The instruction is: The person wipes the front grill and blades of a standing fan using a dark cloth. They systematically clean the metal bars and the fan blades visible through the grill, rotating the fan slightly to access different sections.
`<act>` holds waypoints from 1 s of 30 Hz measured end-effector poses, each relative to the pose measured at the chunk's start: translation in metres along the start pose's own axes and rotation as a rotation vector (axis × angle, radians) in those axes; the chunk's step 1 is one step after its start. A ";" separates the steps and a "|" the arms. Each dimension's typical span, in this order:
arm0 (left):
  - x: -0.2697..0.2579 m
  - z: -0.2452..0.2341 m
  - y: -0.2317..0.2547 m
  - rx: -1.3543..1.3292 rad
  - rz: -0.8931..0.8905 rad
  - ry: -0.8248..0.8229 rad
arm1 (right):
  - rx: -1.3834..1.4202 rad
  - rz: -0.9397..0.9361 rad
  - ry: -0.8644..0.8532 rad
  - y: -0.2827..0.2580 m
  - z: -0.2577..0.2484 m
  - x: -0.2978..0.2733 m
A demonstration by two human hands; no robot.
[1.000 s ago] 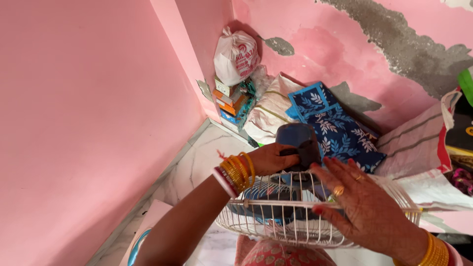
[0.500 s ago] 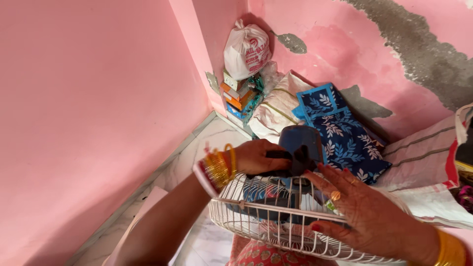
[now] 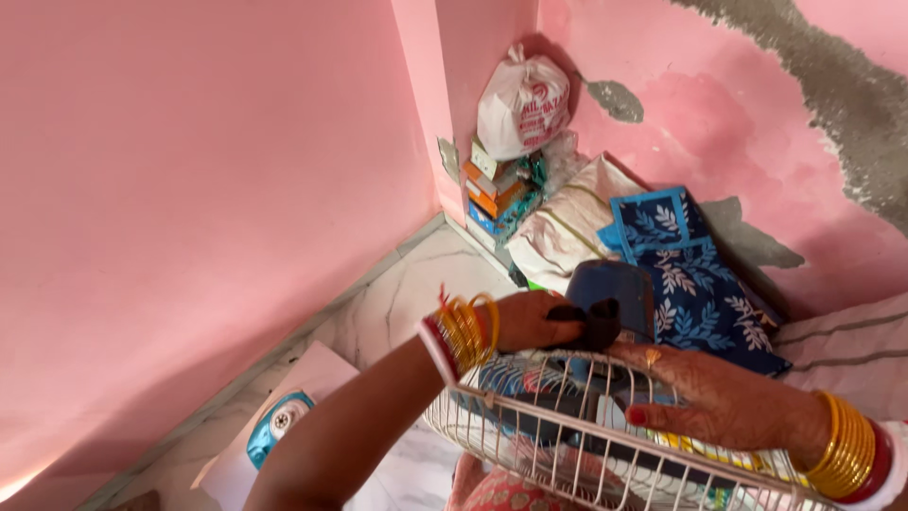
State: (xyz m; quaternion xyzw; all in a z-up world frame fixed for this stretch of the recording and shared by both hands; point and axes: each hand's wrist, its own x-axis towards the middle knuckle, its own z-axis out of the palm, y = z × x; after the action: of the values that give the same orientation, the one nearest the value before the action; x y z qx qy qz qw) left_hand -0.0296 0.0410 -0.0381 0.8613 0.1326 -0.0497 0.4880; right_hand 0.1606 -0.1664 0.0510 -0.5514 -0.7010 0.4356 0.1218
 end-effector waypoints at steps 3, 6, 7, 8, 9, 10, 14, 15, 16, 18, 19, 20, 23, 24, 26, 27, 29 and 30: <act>0.034 0.006 -0.023 0.069 -0.042 -0.098 | 0.002 0.151 -0.020 -0.011 -0.010 0.003; 0.054 0.006 -0.030 0.239 -0.135 -0.144 | -0.174 0.186 0.081 -0.031 -0.010 -0.004; 0.052 0.004 -0.029 0.252 -0.132 -0.130 | -0.222 0.088 0.119 -0.037 -0.010 -0.010; 0.050 0.001 -0.027 0.265 -0.130 -0.116 | -0.269 -0.011 0.156 -0.044 -0.007 -0.018; 0.044 -0.002 -0.025 0.182 -0.060 -0.054 | -0.311 -0.110 0.189 -0.048 -0.002 -0.024; 0.036 -0.007 -0.021 0.099 0.010 0.008 | -0.350 -0.139 0.213 -0.050 0.002 -0.025; -0.008 -0.036 0.003 -0.018 0.064 0.003 | -0.498 -0.250 0.320 -0.055 0.021 -0.021; -0.021 -0.043 0.007 -0.011 0.080 0.006 | -0.534 -0.273 0.345 -0.057 0.023 -0.020; -0.033 -0.050 0.010 -0.004 0.096 0.009 | -0.502 -0.259 0.350 -0.059 0.024 -0.020; -0.040 -0.053 0.013 0.008 0.098 0.046 | -0.444 -0.236 0.365 -0.061 0.022 -0.019; -0.040 -0.050 0.011 0.008 0.082 0.075 | -0.459 -0.250 0.388 -0.062 0.021 -0.017; -0.039 -0.047 0.006 0.008 0.065 0.103 | -0.475 -0.263 0.411 -0.062 0.020 -0.016; -0.016 -0.032 -0.020 -0.147 -0.026 -0.007 | -0.496 -0.256 0.408 -0.064 0.022 -0.017; -0.004 -0.025 -0.029 -0.116 0.021 -0.015 | -0.501 -0.244 0.397 -0.065 0.022 -0.018; 0.021 -0.004 -0.046 -0.058 0.111 -0.044 | -0.488 -0.248 0.402 -0.065 0.025 -0.021; 0.033 0.006 -0.052 -0.054 0.064 -0.080 | -0.481 -0.245 0.404 -0.066 0.028 -0.024; 0.052 0.022 -0.059 -0.041 -0.026 -0.152 | -0.498 -0.240 0.413 -0.069 0.032 -0.027; 0.056 0.026 -0.063 -0.031 -0.025 -0.162 | -0.508 -0.237 0.419 -0.072 0.033 -0.029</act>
State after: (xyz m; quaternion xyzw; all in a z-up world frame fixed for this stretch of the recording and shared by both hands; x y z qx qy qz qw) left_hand 0.0079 0.0593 -0.1156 0.8451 0.1041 -0.1232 0.5097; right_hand 0.1018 -0.2088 0.0938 -0.5564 -0.8059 0.1076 0.1715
